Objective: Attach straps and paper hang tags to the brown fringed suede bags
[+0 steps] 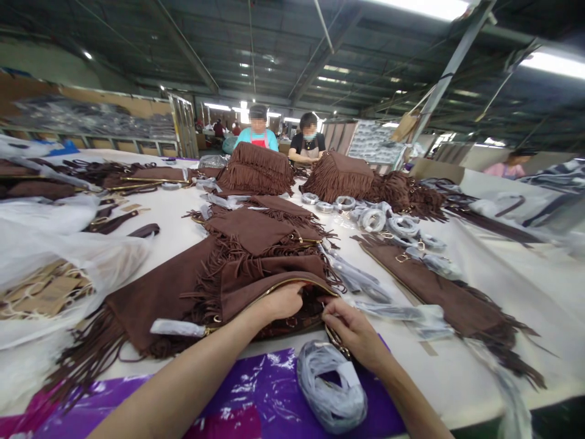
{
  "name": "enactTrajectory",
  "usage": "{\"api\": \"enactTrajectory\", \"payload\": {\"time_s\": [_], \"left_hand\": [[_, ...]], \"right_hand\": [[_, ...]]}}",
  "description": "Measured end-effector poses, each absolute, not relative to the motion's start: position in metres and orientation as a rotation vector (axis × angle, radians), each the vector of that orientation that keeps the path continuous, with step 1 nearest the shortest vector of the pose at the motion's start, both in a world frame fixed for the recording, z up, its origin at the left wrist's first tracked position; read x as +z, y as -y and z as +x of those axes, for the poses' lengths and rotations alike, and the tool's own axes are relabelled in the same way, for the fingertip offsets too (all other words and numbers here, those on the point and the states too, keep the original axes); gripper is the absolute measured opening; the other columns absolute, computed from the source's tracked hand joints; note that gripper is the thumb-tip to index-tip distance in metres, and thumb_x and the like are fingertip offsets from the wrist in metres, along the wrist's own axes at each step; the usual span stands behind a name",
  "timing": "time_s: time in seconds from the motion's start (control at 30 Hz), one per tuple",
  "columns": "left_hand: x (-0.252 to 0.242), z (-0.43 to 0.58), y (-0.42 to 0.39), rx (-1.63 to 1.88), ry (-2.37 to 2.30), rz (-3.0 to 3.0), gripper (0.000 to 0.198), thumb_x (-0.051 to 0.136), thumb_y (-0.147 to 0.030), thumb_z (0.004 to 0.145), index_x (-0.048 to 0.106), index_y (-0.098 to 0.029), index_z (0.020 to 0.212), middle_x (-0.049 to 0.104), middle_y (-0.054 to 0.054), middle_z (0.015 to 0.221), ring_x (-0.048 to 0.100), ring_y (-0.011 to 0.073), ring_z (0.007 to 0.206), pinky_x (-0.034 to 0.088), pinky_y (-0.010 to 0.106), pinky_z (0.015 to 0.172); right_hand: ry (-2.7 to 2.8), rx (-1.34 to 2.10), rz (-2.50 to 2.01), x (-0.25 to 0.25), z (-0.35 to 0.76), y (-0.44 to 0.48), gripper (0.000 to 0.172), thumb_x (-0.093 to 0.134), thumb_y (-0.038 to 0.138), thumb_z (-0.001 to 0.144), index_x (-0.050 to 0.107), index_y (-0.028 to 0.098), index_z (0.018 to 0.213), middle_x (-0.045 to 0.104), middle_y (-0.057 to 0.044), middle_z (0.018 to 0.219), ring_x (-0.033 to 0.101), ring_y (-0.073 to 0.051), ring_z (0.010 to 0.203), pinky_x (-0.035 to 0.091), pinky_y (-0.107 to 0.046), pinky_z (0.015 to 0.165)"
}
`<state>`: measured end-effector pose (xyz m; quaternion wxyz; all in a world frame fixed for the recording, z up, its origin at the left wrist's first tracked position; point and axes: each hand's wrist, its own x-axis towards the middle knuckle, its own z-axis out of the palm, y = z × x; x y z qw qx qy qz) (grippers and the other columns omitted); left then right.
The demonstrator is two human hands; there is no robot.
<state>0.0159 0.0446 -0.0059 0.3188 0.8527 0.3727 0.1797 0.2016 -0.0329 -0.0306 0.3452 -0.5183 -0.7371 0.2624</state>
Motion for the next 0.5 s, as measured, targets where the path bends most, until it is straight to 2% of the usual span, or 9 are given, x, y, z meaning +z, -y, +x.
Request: {"api": "enactTrajectory", "payload": {"time_s": [0.17,0.3,0.37,0.5], "left_hand": [[-0.008,0.012,-0.044,0.554,-0.94,2.167,0.055,0.043,-0.002,0.075,0.061,-0.015,0.125,0.061,0.007,0.134,0.054,0.022,0.123,0.035,0.038,0.113],[-0.008,0.009,-0.045,0.576,-0.951,2.083,0.051,0.044,-0.003,0.072,0.066,-0.014,0.117,0.068,0.007,0.122,0.061,0.0222,0.111,0.045,0.035,0.104],[-0.007,0.006,-0.045,0.563,-0.961,2.052,0.049,0.045,-0.004,0.07,0.069,-0.015,0.111,0.071,0.006,0.116,0.064,0.0222,0.105,0.048,0.034,0.1],[-0.011,0.003,-0.044,0.567,-1.033,2.028,0.048,0.045,-0.004,0.068,0.068,-0.013,0.11,0.07,0.008,0.116,0.062,0.024,0.107,0.045,0.036,0.102]], "right_hand": [[1.886,0.675,-1.363,-0.024,0.198,0.037,0.02,0.045,0.032,0.091,0.052,0.022,0.075,0.056,0.0,0.071,0.055,-0.019,0.071,0.043,-0.029,0.066],[1.91,0.497,-1.411,-0.008,0.184,0.044,0.022,0.042,0.032,0.094,0.054,0.022,0.079,0.058,-0.001,0.074,0.056,-0.02,0.073,0.041,-0.029,0.067],[2.01,0.299,-1.558,-0.001,0.174,0.045,0.02,0.042,0.029,0.094,0.056,0.022,0.081,0.062,-0.002,0.074,0.058,-0.021,0.072,0.039,-0.029,0.065],[2.101,0.069,-1.942,0.002,0.162,0.038,0.019,0.049,0.014,0.088,0.061,0.021,0.076,0.066,-0.005,0.066,0.061,-0.022,0.064,0.028,-0.029,0.055]]}}
